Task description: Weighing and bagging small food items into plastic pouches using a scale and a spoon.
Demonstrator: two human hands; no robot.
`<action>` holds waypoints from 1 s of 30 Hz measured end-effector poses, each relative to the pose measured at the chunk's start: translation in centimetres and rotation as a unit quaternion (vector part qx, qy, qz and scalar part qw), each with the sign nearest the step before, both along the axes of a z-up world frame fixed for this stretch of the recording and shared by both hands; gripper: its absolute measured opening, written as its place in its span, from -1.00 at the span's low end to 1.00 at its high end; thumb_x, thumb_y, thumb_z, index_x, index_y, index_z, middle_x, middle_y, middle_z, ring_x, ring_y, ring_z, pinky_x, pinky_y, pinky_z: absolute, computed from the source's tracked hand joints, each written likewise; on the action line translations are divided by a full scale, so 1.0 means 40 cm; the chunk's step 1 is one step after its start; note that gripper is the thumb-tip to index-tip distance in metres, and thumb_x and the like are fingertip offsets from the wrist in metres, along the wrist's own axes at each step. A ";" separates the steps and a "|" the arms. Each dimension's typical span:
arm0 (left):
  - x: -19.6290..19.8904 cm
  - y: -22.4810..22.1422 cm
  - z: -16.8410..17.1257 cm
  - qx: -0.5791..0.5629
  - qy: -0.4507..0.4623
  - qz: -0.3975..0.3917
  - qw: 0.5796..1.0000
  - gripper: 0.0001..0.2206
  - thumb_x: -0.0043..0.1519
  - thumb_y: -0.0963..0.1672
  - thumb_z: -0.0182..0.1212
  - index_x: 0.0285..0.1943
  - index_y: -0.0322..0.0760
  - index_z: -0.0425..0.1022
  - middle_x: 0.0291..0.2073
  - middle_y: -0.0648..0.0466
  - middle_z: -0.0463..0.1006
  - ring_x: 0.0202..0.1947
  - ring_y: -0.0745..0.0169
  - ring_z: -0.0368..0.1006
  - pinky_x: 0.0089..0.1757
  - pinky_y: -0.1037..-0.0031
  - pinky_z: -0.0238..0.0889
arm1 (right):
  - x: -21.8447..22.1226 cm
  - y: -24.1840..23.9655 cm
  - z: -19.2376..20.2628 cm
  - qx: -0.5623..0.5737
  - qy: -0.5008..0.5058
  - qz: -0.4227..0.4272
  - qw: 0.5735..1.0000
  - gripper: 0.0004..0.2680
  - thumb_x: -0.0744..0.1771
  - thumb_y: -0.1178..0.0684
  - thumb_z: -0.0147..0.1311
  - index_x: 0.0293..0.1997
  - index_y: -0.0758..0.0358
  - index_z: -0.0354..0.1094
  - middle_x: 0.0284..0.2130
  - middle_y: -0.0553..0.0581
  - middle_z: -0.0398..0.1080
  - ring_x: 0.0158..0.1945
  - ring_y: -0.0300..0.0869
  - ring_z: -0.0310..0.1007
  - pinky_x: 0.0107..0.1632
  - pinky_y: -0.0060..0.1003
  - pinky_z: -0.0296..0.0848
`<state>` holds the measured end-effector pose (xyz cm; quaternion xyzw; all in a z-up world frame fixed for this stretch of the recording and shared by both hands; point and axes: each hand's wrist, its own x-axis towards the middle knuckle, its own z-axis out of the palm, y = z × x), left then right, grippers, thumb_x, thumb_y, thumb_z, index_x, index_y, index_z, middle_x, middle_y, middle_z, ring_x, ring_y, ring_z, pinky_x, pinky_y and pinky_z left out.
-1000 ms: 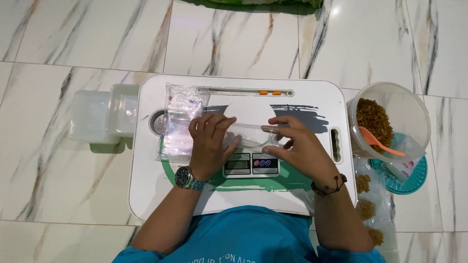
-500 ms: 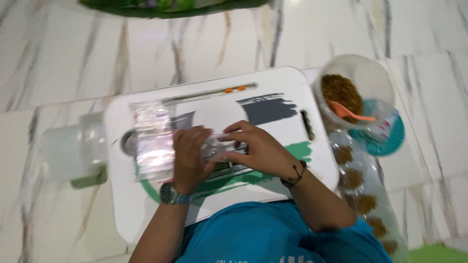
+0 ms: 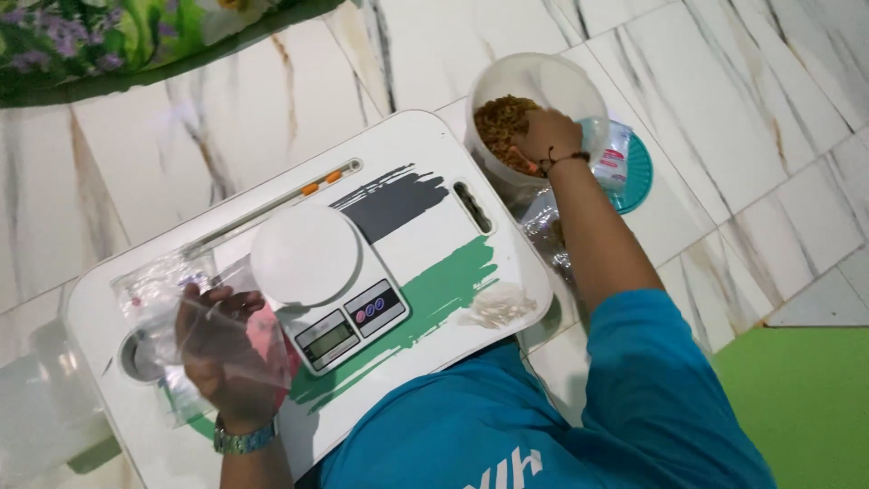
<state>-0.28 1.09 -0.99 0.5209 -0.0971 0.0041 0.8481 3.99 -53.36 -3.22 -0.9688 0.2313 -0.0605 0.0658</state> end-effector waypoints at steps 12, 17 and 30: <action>0.017 0.042 -0.029 -0.280 0.088 -0.042 0.955 -0.07 0.05 -0.07 0.08 0.66 0.56 -0.24 0.41 -0.27 0.31 0.27 -0.46 0.38 0.26 -0.23 0.29 | -0.035 -0.118 -0.172 -0.116 0.156 -0.114 0.974 -0.87 0.33 0.06 0.01 -0.19 0.16 0.51 -0.39 0.22 0.58 -0.34 0.10 0.53 -0.10 -0.03 0.23; 0.004 0.013 0.015 -0.163 0.024 -0.054 0.985 -0.29 0.03 0.02 -0.09 0.52 0.24 0.11 0.52 -0.26 0.21 0.40 -0.24 0.25 0.35 -0.14 0.18 | -0.049 -0.087 -0.112 0.027 0.174 -0.094 0.980 -0.74 0.35 -0.07 -0.08 -0.09 0.20 0.55 -0.16 0.23 0.57 -0.14 0.16 0.53 -0.07 0.03 0.49; 0.011 0.019 0.042 -0.277 0.082 -0.149 0.946 -0.35 0.03 -0.02 0.04 0.43 -0.01 0.29 0.39 -0.34 0.17 0.29 -0.37 0.21 0.18 -0.28 0.12 | -0.064 -0.063 -0.069 0.120 0.061 -0.116 0.984 -0.75 0.30 -0.09 -0.11 -0.37 0.15 0.52 -0.42 0.12 0.52 -0.35 0.07 0.39 -0.26 -0.05 0.39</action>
